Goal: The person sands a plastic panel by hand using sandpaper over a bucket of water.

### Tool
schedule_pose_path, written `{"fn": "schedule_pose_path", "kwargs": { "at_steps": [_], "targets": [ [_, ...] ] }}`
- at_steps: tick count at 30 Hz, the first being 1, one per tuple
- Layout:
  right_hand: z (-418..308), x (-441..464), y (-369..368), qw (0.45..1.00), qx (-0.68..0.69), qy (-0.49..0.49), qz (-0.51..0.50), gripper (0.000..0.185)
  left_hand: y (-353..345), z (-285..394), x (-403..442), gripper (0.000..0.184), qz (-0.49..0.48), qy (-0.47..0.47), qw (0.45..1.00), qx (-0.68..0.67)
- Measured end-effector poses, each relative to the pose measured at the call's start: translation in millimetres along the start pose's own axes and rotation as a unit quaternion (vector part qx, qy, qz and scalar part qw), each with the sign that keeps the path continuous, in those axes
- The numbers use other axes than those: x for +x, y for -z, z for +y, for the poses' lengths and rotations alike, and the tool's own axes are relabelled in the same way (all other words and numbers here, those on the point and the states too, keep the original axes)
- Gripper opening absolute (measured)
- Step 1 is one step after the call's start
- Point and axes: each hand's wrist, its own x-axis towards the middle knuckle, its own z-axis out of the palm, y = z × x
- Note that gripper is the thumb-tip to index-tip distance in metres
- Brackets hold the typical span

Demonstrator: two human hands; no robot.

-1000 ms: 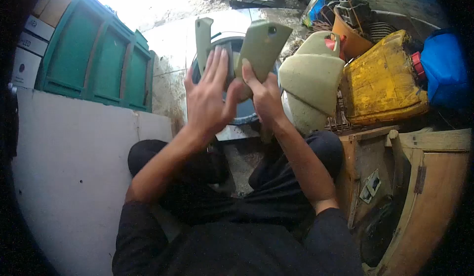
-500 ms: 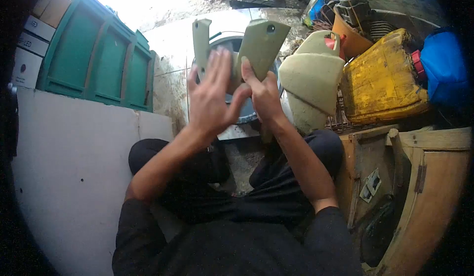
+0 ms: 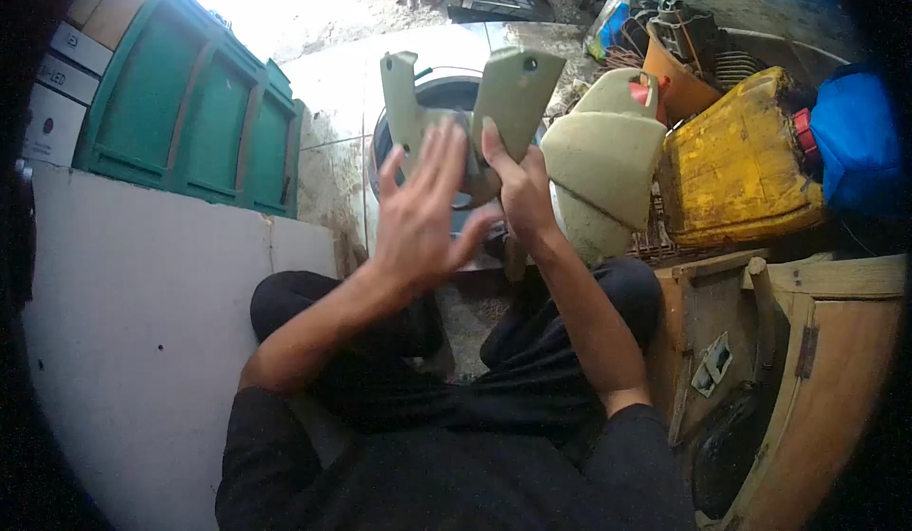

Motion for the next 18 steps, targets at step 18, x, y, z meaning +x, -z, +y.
{"fn": "schedule_pose_path", "kwargs": {
  "at_steps": [18],
  "targets": [
    [-3, 8, 9, 0.996, 0.084, 0.016, 0.014, 0.029, 2, -1, 0, 0.065, -0.033, -0.065, 0.997, -0.004]
  ]
}}
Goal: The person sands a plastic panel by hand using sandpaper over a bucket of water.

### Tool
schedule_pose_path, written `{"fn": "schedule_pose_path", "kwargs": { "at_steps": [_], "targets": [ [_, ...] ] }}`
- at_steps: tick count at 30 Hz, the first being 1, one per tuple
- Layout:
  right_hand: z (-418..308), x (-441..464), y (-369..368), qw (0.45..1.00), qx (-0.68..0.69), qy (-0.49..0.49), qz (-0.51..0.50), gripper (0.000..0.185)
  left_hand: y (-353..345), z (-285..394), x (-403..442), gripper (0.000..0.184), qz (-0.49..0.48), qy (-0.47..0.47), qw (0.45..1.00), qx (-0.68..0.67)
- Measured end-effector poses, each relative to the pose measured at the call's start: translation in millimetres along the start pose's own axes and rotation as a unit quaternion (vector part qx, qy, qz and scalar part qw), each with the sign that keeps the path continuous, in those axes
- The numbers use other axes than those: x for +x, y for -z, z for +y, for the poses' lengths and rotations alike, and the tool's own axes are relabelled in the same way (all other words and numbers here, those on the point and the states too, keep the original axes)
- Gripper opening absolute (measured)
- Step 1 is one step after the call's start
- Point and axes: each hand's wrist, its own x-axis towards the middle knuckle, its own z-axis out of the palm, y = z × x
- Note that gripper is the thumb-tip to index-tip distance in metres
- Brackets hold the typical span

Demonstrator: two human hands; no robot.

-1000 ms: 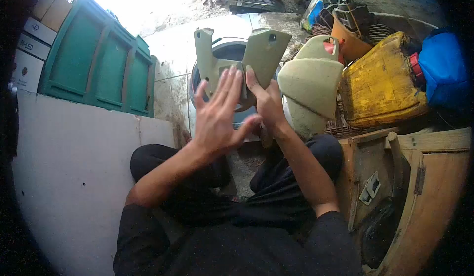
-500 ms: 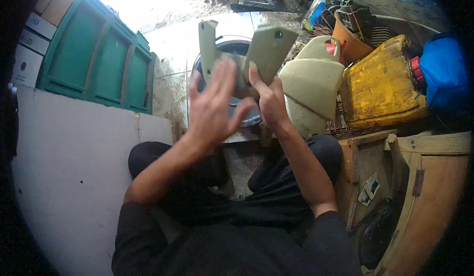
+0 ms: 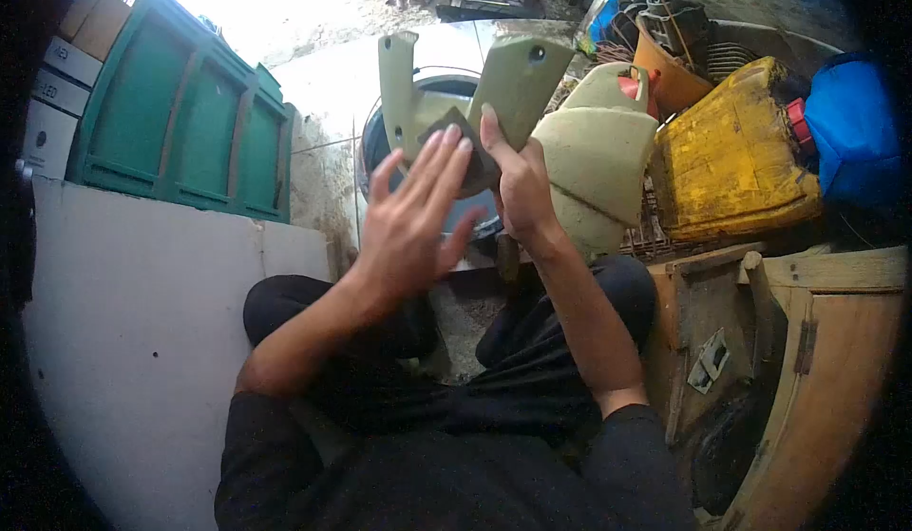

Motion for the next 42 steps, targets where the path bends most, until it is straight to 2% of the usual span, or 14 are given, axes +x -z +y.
{"fn": "schedule_pose_path", "kwargs": {
  "at_steps": [2, 7, 10, 17, 18, 25, 29, 31, 39, 42],
  "targets": [
    [-3, -2, -2, 1.0, 0.017, -0.003, -0.021, 0.031, 0, -7, 5, 0.059, 0.043, -0.011, 0.999, 0.029],
    [-2, -4, -6, 0.999, 0.002, -0.021, -0.026, 0.033, -1, -7, 7, 0.058, 0.057, 0.012, 0.997, 0.053],
    [3, -4, -3, 0.998, 0.013, -0.035, -0.041, 0.038, -1, -11, 9, 0.05, 0.08, 0.018, 0.994, 0.068],
    [3, 0, -2, 0.996, 0.049, -0.044, -0.059, 0.045, -3, -31, 11, 0.043, 0.11, 0.005, 0.988, 0.111],
    [2, -1, -3, 0.996, 0.049, -0.044, -0.059, 0.045, 2, -31, 14, 0.041, 0.117, 0.015, 0.99, 0.081],
    [0, -2, -2, 0.998, 0.033, -0.035, -0.038, 0.047, 3, -32, 16, 0.045, 0.106, -0.002, 0.991, 0.084],
    [-4, -7, -5, 0.998, -0.001, -0.048, -0.05, 0.048, 6, -37, 17, 0.047, 0.082, 0.02, 0.994, 0.072],
    [-4, -6, -8, 0.997, 0.01, -0.053, -0.046, 0.047, 5, -38, 15, 0.048, 0.074, 0.066, 0.995, 0.009],
    [1, -5, -4, 0.997, -0.006, -0.051, -0.055, 0.05, 8, -45, 16, 0.042, 0.045, 0.083, 0.995, 0.039],
    [9, -2, 1, 0.995, -0.012, -0.065, -0.071, 0.041, 6, -49, 16, 0.044, 0.041, 0.085, 0.993, 0.07]
  ]
}}
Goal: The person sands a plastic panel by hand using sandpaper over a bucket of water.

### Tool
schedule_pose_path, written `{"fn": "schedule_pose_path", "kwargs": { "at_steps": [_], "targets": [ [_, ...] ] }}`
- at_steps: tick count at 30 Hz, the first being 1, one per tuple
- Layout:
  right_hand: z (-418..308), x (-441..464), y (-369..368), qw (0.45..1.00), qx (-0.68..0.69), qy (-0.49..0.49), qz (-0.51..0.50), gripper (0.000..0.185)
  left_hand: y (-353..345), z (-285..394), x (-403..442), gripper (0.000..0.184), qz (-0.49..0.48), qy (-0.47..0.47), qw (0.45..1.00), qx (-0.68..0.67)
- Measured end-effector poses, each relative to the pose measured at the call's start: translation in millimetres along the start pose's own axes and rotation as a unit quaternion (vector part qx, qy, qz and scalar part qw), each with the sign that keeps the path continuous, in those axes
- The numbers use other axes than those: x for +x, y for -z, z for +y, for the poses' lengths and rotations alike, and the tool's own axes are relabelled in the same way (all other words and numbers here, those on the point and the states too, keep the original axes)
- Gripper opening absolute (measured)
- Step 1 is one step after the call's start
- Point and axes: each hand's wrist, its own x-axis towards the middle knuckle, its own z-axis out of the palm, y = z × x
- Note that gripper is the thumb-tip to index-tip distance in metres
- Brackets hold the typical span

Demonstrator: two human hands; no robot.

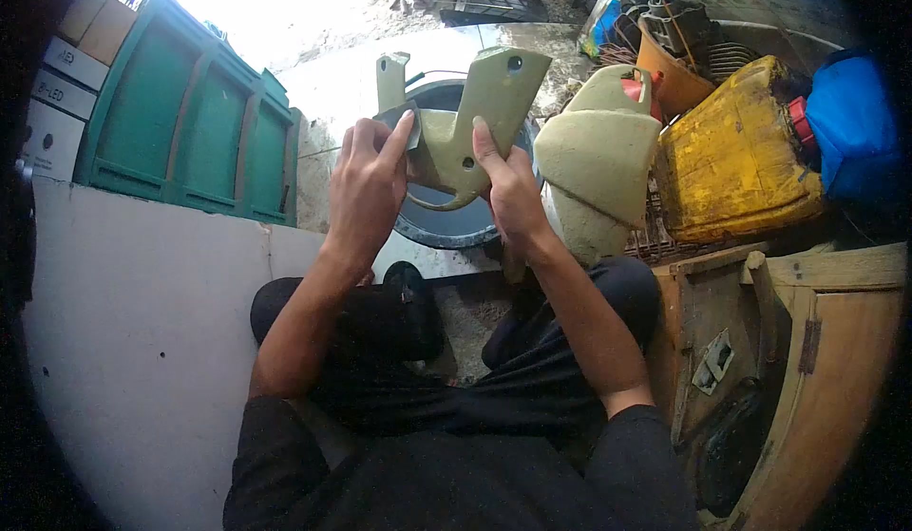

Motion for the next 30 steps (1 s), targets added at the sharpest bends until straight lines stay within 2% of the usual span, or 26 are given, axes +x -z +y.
{"fn": "schedule_pose_path", "kwargs": {
  "at_steps": [3, 5, 7, 9, 11, 12, 13, 15, 16, 17, 19, 21, 23, 25, 27, 29, 30],
  "targets": [
    [-1, -1, -3, 1.0, 0.002, 0.006, 0.001, 0.04, 2, 3, 1, 0.047, 0.009, 0.003, 1.0, 0.005],
    [-4, -4, -9, 0.999, -0.036, 0.036, 0.019, 0.048, 0, 9, 0, 0.046, 0.01, 0.005, 1.0, -0.008],
    [-3, -6, -9, 0.998, -0.041, 0.038, 0.022, 0.047, -3, 14, -3, 0.041, 0.043, -0.009, 0.987, -0.158],
    [-2, -4, -8, 0.998, -0.047, 0.04, 0.025, 0.047, -1, 16, -4, 0.04, 0.043, -0.025, 0.989, -0.142],
    [2, -3, -5, 0.996, -0.065, 0.059, 0.016, 0.045, -1, 12, -1, 0.039, 0.071, 0.007, 0.997, 0.011],
    [2, -5, -5, 0.996, -0.064, 0.058, 0.015, 0.045, -7, 11, 1, 0.041, 0.079, 0.014, 0.996, -0.046],
    [1, -6, -6, 0.998, -0.035, 0.054, 0.018, 0.044, -9, 14, -4, 0.041, 0.08, 0.014, 0.996, -0.043],
    [0, -3, -8, 0.998, -0.007, 0.054, 0.02, 0.044, -8, 23, -11, 0.043, 0.035, -0.024, 0.991, -0.128],
    [1, -3, -8, 0.998, -0.015, 0.058, 0.027, 0.042, -7, 18, -7, 0.045, 0.069, -0.043, 0.996, -0.018],
    [3, -5, -7, 0.997, -0.023, 0.06, 0.034, 0.041, -7, 12, -2, 0.046, 0.09, -0.028, 0.995, 0.007],
    [5, -9, -7, 0.998, -0.008, 0.052, 0.037, 0.04, -10, 10, 2, 0.045, 0.098, -0.017, 0.994, -0.037],
    [1, -6, -9, 0.998, 0.021, 0.049, 0.039, 0.038, -8, 20, -7, 0.041, 0.06, -0.026, 0.986, -0.153],
    [1, -4, -9, 0.997, 0.007, 0.063, 0.04, 0.038, -2, 19, -5, 0.039, 0.047, -0.031, 0.991, -0.125],
    [3, -9, -8, 0.997, -0.003, 0.067, 0.041, 0.038, -1, 10, 5, 0.043, 0.104, 0.0, 0.994, -0.011],
    [-3, -8, -10, 0.997, -0.02, 0.052, 0.045, 0.038, -16, 13, -7, 0.046, 0.085, -0.029, 0.989, -0.119],
    [-4, -2, -11, 0.997, -0.021, 0.064, 0.042, 0.038, -8, 24, -12, 0.047, 0.056, -0.055, 0.991, -0.106],
    [-1, -4, -8, 0.997, -0.024, 0.066, 0.041, 0.038, -6, 17, -3, 0.048, 0.088, -0.028, 0.994, -0.059]
  ]
}}
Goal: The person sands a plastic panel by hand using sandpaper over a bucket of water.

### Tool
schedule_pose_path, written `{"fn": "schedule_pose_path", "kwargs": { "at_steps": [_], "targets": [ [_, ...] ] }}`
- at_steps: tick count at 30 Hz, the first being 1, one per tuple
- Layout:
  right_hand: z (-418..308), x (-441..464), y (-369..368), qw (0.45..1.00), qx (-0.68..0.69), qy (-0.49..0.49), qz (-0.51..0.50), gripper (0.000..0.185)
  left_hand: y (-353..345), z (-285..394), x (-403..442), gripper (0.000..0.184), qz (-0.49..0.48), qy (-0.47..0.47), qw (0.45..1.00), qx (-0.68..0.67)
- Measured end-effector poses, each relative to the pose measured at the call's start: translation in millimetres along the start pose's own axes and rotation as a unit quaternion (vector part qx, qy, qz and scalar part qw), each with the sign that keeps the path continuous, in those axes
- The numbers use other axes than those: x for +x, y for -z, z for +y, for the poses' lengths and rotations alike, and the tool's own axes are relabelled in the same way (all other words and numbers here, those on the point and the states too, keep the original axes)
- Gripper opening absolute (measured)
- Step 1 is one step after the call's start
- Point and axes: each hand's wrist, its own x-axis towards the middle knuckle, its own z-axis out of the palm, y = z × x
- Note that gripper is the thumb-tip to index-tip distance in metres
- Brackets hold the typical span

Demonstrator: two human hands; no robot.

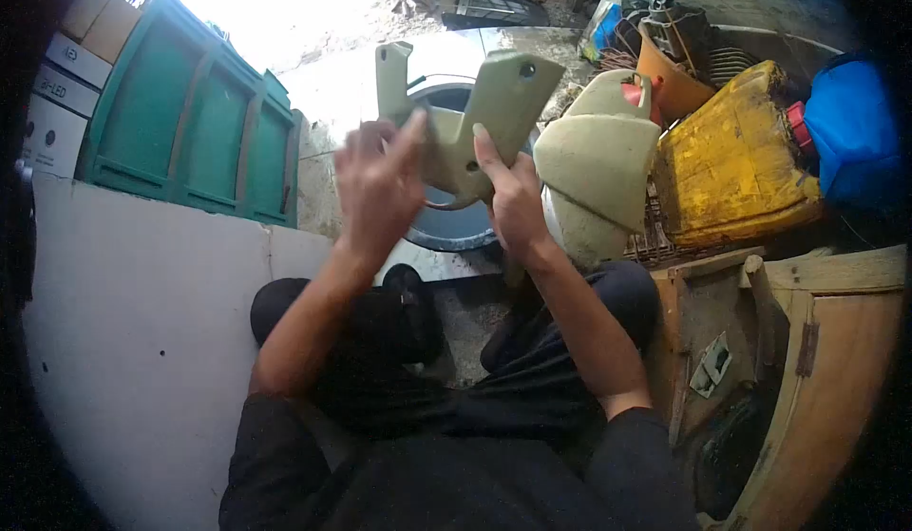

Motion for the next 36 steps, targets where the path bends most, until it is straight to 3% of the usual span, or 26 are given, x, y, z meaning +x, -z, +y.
{"fn": "schedule_pose_path", "kwargs": {
  "at_steps": [1, 3, 5, 7, 9, 11, 13, 15, 19, 21, 23, 27, 29, 33, 34, 36],
  "targets": [
    [3, -1, 0, 1.0, 0.002, 0.004, -0.002, 0.038, 2, -10, 10, 0.049, 0.031, 0.017, 0.998, 0.054],
    [3, -1, -3, 1.0, -0.002, 0.015, -0.005, 0.038, -10, -5, -4, 0.045, 0.012, -0.001, 0.998, -0.055],
    [-2, -7, -8, 0.998, 0.051, -0.023, 0.034, 0.037, 0, 7, -7, 0.042, -0.029, -0.003, 0.998, -0.064],
    [9, 0, 2, 1.0, 0.018, -0.015, 0.018, 0.037, 3, -4, 9, 0.042, 0.021, 0.023, 0.996, 0.089],
    [13, 0, 5, 1.0, -0.008, -0.003, -0.001, 0.036, 2, -6, 8, 0.038, 0.04, 0.029, 0.996, 0.07],
    [7, -3, 2, 0.999, 0.038, -0.02, 0.004, 0.036, -2, 7, -7, 0.033, -0.018, 0.021, 0.996, -0.085],
    [5, -3, 3, 0.999, 0.038, -0.024, -0.004, 0.037, 2, 4, -1, 0.033, -0.02, 0.008, 0.998, -0.064],
    [8, -3, -1, 0.999, 0.029, -0.002, -0.021, 0.037, 6, -7, 14, 0.036, 0.041, 0.04, 0.996, 0.069],
    [-2, -3, -4, 0.999, 0.044, -0.011, 0.001, 0.036, 2, 11, -10, 0.039, -0.032, 0.034, 0.996, -0.078],
    [-2, -6, -3, 0.999, 0.049, -0.019, 0.012, 0.036, 3, -2, 5, 0.037, 0.026, 0.057, 0.997, 0.032],
    [3, -9, -1, 0.998, 0.051, -0.021, 0.012, 0.036, 1, -5, 11, 0.036, 0.045, 0.086, 0.995, -0.009],
    [-4, -4, -3, 0.998, 0.059, -0.031, 0.021, 0.036, 3, 11, -3, 0.033, -0.035, 0.052, 0.994, -0.094],
    [-2, -5, -5, 0.998, 0.056, -0.021, 0.0, 0.036, 5, -6, 13, 0.034, 0.044, 0.094, 0.994, 0.019],
    [1, -3, -4, 0.997, 0.07, -0.022, 0.026, 0.036, 0, 17, -11, 0.038, -0.023, 0.049, 0.995, -0.078],
    [0, -3, -4, 0.997, 0.067, -0.023, 0.027, 0.036, -1, 6, -6, 0.038, 0.007, 0.03, 0.999, -0.028],
    [-2, -6, -5, 0.997, 0.063, -0.033, 0.007, 0.035, -7, -4, 4, 0.036, 0.037, 0.085, 0.995, 0.028]
  ]
}}
